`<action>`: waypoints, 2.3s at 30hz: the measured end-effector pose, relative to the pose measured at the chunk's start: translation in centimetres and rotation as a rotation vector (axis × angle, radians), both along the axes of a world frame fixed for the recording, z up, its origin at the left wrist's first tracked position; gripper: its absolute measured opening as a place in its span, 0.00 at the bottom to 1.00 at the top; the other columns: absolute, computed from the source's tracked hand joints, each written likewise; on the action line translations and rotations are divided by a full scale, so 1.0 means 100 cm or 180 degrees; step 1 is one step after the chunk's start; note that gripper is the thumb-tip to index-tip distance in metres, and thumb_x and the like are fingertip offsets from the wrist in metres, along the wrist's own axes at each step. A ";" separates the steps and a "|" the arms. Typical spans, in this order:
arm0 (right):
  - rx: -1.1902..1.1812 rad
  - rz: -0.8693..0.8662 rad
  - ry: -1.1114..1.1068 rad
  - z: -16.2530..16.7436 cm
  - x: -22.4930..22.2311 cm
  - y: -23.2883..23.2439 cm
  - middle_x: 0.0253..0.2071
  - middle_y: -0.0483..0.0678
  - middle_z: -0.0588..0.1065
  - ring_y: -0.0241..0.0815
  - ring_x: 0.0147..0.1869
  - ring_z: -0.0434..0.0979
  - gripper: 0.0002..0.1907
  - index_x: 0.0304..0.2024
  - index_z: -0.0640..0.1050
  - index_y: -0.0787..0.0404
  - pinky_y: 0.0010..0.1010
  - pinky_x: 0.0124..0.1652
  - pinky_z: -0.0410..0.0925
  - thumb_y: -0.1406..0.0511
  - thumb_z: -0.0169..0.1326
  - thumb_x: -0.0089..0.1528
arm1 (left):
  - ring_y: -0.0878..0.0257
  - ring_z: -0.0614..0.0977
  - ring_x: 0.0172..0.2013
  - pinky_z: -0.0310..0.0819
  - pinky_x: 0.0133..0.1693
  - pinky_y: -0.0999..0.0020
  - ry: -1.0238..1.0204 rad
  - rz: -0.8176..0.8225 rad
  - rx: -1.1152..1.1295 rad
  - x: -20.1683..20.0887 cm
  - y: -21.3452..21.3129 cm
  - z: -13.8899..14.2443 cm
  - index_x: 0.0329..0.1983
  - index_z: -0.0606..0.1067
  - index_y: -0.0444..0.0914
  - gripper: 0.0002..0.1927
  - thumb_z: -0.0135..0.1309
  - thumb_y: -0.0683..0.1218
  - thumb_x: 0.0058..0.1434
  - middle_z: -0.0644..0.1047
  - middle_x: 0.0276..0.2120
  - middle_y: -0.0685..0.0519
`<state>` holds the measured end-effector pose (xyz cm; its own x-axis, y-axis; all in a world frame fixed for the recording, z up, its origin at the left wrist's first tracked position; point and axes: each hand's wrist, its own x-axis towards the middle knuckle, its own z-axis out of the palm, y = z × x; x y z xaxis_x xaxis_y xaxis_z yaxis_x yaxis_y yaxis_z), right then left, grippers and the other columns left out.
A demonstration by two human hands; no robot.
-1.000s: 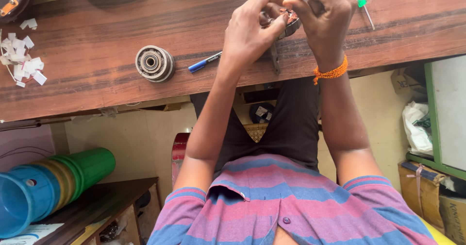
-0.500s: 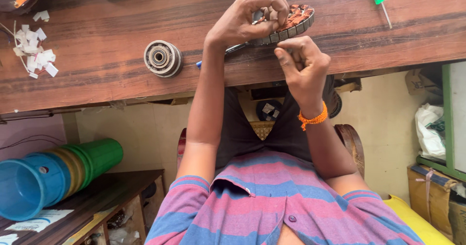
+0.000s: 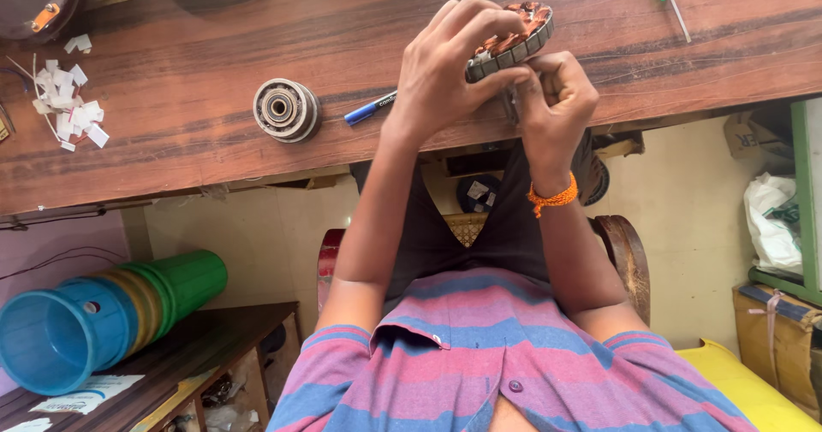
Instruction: The person sits at a workbench and works on an electric motor armature, using both hands to press and seat small copper components into the slots around the armature one at a time, rotating the armature to reach each position. A bearing and a screwdriver rest on the bench nearby.
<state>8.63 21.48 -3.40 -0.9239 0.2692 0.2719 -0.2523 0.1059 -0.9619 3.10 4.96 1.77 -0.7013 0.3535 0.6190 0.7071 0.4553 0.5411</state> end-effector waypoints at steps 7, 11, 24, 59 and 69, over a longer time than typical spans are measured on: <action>0.0596 0.0469 -0.0152 0.027 -0.009 0.046 0.29 0.35 0.66 0.24 0.31 0.56 0.03 0.45 0.79 0.67 0.22 0.31 0.51 0.73 0.61 0.72 | 0.62 0.80 0.44 0.78 0.46 0.65 0.0414 0.0507 0.0126 0.011 0.010 -0.017 0.47 0.77 0.43 0.17 0.70 0.51 0.60 0.78 0.45 0.58; 0.1020 0.0752 0.0360 0.047 -0.011 0.053 0.40 0.42 0.75 0.26 0.39 0.70 0.04 0.47 0.79 0.68 0.23 0.38 0.63 0.77 0.59 0.71 | 0.62 0.81 0.44 0.77 0.44 0.64 0.0588 0.0277 -0.0002 0.004 0.003 -0.016 0.46 0.78 0.42 0.16 0.71 0.50 0.59 0.78 0.45 0.59; 0.1978 0.1139 0.1389 0.065 -0.061 0.046 0.33 0.47 0.76 0.32 0.30 0.70 0.03 0.42 0.82 0.66 0.26 0.30 0.61 0.72 0.66 0.68 | 0.61 0.80 0.44 0.76 0.45 0.61 0.0249 0.0429 -0.0244 0.021 -0.003 0.007 0.48 0.77 0.45 0.18 0.68 0.52 0.57 0.80 0.45 0.58; -0.0028 0.0062 -0.0093 -0.006 -0.001 0.004 0.28 0.34 0.64 0.23 0.31 0.55 0.10 0.38 0.74 0.66 0.20 0.31 0.50 0.70 0.62 0.71 | 0.58 0.78 0.46 0.78 0.47 0.63 -0.0016 -0.0537 -0.0085 -0.007 -0.023 0.013 0.55 0.77 0.40 0.26 0.72 0.51 0.57 0.78 0.49 0.55; 0.1519 0.0782 0.0314 0.035 -0.006 0.049 0.32 0.42 0.66 0.30 0.31 0.61 0.06 0.41 0.79 0.67 0.25 0.32 0.54 0.74 0.66 0.67 | 0.63 0.80 0.45 0.78 0.47 0.68 0.0241 -0.0176 0.0323 -0.008 -0.012 -0.028 0.47 0.79 0.44 0.18 0.74 0.48 0.57 0.81 0.46 0.59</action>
<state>8.00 26.34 0.06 -0.9079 -0.1260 0.3997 -0.4113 0.4515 -0.7919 2.25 3.80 -1.01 -0.6325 0.3233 0.7039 0.7701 0.3602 0.5265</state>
